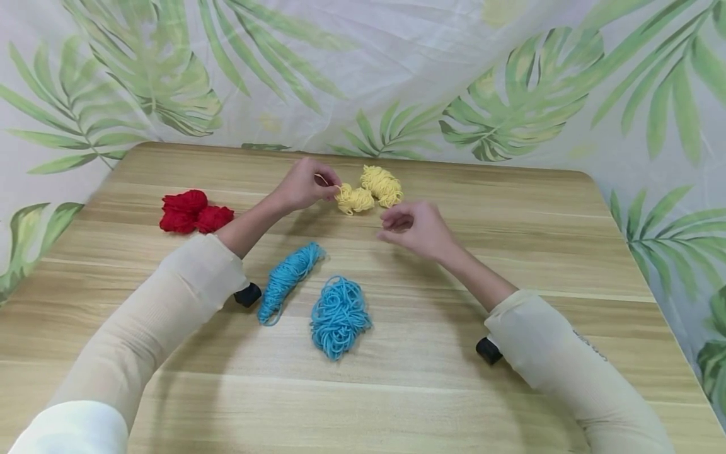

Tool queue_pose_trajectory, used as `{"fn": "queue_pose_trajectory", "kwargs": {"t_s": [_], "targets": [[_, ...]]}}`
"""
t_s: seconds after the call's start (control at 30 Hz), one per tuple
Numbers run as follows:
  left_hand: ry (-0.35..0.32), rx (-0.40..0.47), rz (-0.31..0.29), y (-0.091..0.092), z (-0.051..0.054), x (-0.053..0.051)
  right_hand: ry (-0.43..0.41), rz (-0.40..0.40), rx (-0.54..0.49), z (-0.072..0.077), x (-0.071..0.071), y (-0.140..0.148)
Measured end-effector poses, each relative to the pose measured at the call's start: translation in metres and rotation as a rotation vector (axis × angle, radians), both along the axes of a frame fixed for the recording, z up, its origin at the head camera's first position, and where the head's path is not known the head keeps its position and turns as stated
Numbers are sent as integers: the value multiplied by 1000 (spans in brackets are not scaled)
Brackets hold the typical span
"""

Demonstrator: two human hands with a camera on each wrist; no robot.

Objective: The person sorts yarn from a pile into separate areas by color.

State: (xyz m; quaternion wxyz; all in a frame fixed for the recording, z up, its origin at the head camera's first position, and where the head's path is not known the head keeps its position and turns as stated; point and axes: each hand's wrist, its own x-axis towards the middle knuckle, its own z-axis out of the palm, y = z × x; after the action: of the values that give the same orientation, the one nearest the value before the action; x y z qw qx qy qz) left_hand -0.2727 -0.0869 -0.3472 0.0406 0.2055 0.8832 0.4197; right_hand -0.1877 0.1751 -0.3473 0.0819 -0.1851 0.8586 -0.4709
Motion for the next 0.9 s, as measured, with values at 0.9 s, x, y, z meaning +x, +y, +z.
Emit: {"fn": "queue_pose_trajectory", "kwargs": {"t_s": [0.9], "targets": [[-8,-12,-57,-14,10,11,-18,94,-18,2,19,-5]]}}
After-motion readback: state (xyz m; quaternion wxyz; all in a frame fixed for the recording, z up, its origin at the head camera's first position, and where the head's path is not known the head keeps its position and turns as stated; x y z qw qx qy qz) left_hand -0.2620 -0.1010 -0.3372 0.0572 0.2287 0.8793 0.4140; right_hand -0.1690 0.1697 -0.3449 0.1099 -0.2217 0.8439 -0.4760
